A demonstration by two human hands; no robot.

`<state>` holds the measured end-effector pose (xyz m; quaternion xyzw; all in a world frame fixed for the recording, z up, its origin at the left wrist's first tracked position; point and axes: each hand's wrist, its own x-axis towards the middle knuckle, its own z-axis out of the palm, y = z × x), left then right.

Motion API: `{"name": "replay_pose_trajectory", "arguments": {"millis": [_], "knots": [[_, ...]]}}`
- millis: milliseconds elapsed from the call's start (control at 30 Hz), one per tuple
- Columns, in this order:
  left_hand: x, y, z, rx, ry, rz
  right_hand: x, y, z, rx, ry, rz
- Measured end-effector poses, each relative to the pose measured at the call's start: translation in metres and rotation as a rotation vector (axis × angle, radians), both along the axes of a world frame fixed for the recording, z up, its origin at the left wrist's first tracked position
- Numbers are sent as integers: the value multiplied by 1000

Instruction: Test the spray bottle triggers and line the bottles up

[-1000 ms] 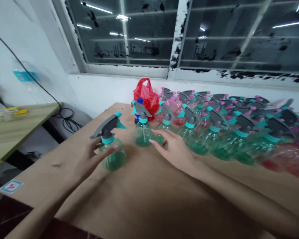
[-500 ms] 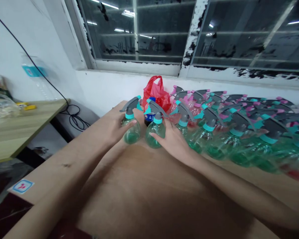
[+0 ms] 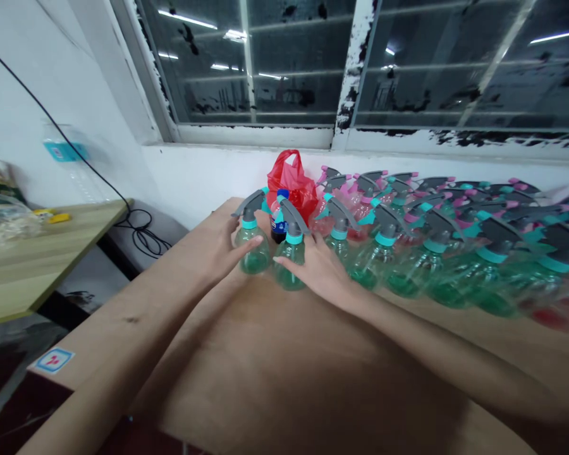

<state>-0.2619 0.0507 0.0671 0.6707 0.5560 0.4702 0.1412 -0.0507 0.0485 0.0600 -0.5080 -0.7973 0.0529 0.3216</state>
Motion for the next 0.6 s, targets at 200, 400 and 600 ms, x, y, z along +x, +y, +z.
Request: {"name": "replay_pose_trajectory", "arguments": {"millis": [200,400,600], "knots": [[15,-59,1,164,26,212,14,-41,-3,124,-121,-45],[86,-96,0,-14,102,-168,39,-78,-3,160,-134,-18],[160,-89,9,-21,-79,-329,83,-91,-2,258,-204,19]]}}
